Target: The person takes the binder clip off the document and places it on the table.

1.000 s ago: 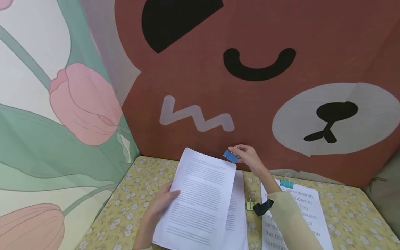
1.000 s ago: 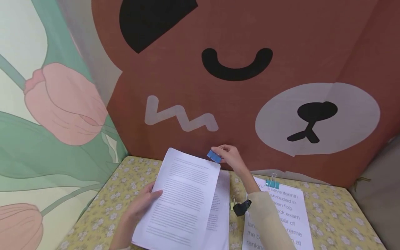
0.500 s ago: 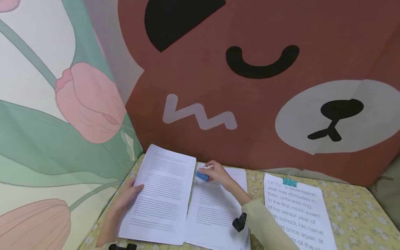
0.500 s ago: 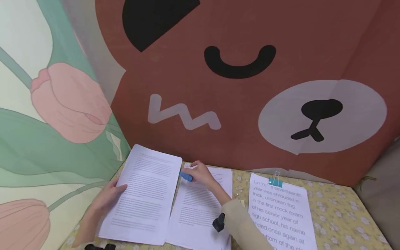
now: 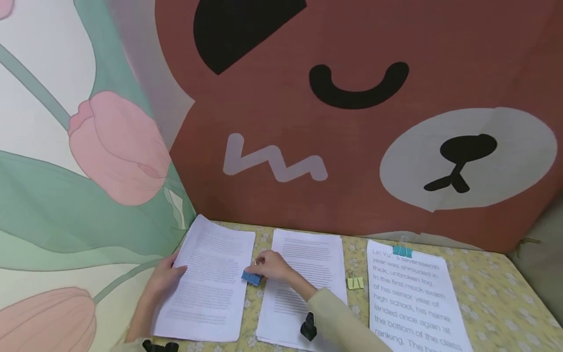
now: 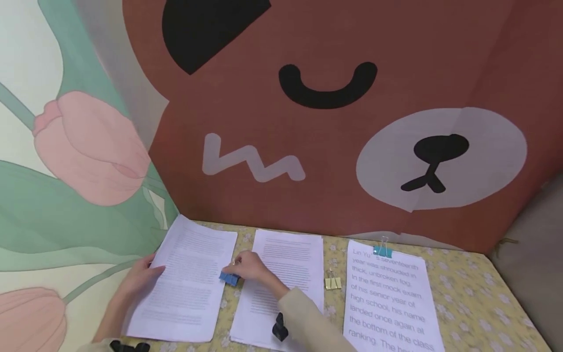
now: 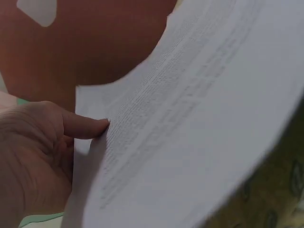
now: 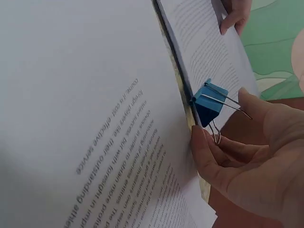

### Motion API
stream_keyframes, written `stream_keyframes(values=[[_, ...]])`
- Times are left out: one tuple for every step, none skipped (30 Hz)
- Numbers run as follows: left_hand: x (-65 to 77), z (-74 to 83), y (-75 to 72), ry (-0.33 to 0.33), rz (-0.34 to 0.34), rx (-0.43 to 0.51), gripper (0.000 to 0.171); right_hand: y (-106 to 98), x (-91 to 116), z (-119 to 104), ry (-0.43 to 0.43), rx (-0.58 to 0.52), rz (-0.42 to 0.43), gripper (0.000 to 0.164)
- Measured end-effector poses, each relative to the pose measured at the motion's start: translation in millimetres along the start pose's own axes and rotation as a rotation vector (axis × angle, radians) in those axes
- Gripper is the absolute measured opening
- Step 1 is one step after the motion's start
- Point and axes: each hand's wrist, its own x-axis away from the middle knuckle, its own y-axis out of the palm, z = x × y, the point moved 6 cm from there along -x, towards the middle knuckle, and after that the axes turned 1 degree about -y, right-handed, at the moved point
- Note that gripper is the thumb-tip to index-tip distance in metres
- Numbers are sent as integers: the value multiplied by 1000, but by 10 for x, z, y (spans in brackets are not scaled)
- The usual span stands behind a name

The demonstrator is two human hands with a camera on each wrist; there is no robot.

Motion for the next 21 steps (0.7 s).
stream_keyframes(values=[[-14,-20,12,1,11,-12,50,28,-4,-1,-9,13,-3,29],[-25,-40,24,-5,20,-21,50,53,-7,-1,-21,30,-4,33],[-37,-64,30,-9,34,-38,49,73,-7,-6,-36,43,-2,38],[-44,-80,35,-19,46,-52,49,89,-7,-11,-52,59,1,42],[-52,-95,44,-33,58,-57,50,106,-6,-11,-61,71,2,45],[-55,-110,53,-50,68,-62,51,116,-2,-19,-73,78,4,47],[-56,-126,68,-68,76,-76,52,123,6,-24,-86,84,8,48],[-54,-135,89,-90,82,-91,54,128,15,-26,-95,83,13,49],[-54,-140,111,-109,90,-104,56,126,28,-30,-100,78,18,48],[-43,-143,128,-135,95,-109,57,133,37,-40,-104,80,21,47],[-36,-139,149,-151,104,-119,58,135,48,-53,-110,80,22,47],[-29,-131,171,-165,110,-129,59,131,58,-65,-117,83,22,46],[-25,-115,195,-178,115,-144,59,124,68,-76,-123,85,21,46],[-24,-94,218,-192,124,-158,60,115,79,-88,-129,84,20,46],[-23,-69,235,-197,140,-176,60,101,94,-106,-132,87,18,43],[-19,-26,246,-189,162,-198,59,87,103,-114,-133,91,16,40],[-13,28,255,-175,189,-221,58,72,111,-120,-133,91,9,38],[-2,86,264,-164,212,-228,57,51,122,-124,-130,90,11,32],[10,154,275,-151,239,-236,55,23,135,-130,-125,88,15,27],[21,227,292,-126,266,-232,54,-12,149,-136,-118,83,21,24],[34,313,310,-93,291,-218,51,-55,163,-138,-107,76,29,27]])
